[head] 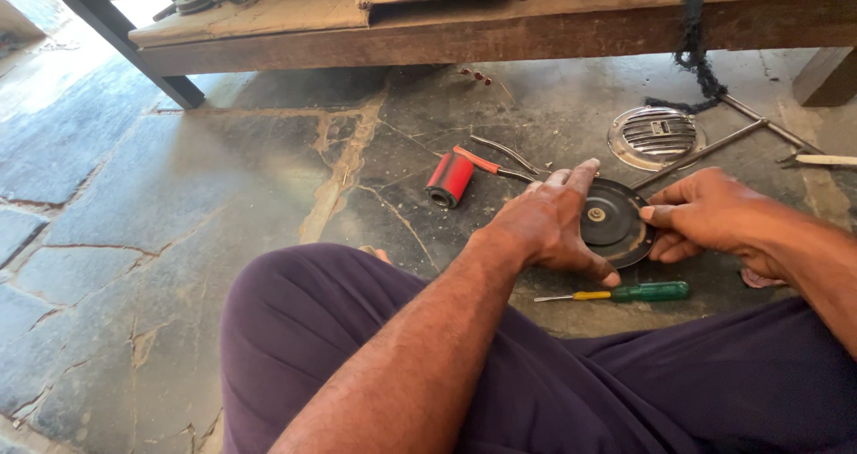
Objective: The person sits on the floor and assembles a circular mechanical component, likely a speaker or motor housing. They use a screwdriver to tighten screws, attach a gasket, and fit a cover plate onto the main body.
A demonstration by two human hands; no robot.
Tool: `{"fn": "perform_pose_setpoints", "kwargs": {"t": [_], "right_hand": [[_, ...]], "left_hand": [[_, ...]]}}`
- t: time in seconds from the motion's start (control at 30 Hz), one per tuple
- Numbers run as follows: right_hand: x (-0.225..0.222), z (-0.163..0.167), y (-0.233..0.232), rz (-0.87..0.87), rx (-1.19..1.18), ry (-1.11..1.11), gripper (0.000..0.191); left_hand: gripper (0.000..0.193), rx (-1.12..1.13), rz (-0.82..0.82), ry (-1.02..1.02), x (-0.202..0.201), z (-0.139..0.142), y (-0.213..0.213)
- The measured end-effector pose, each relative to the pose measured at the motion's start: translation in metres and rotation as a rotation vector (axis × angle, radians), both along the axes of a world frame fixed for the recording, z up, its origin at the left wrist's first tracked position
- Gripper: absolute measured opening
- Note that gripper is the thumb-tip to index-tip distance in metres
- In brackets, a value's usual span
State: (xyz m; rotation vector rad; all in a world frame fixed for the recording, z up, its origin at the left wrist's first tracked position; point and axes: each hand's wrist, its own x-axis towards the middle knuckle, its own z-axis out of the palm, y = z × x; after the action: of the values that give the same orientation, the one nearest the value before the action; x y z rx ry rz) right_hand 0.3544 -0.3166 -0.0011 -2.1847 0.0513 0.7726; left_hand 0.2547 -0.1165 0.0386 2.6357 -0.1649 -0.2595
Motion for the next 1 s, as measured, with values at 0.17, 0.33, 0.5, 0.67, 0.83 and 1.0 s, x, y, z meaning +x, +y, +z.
{"fn": "perform_pose_setpoints", "kwargs": {"t": [0.17,0.33,0.5,0.67,0.83,1.0], "right_hand": [[0.005,-0.008,-0.002,0.026,0.038,0.003,0.033],[0.007,-0.009,-0.004,0.025,0.016,0.002,0.035],[0.007,-0.011,-0.003,0.013,0.020,0.014,0.032],[0.012,-0.016,-0.005,0.026,0.011,0.020,0.034],[0.011,-0.015,-0.004,0.043,0.029,0.020,0.033],[0.005,-0.008,-0.006,0.066,0.032,0.006,0.035]], "left_hand": [[0.147,-0.013,-0.010,-0.046,0.000,-0.001,0.000],[0.149,0.026,-0.005,-0.047,-0.001,-0.001,0.000],[0.149,0.070,0.005,-0.026,0.000,0.000,-0.001],[0.146,0.068,-0.035,-0.065,0.001,-0.002,-0.001],[0.146,0.109,-0.041,-0.057,0.001,-0.004,-0.002],[0.143,0.113,-0.060,-0.111,0.000,-0.003,-0.007]]}}
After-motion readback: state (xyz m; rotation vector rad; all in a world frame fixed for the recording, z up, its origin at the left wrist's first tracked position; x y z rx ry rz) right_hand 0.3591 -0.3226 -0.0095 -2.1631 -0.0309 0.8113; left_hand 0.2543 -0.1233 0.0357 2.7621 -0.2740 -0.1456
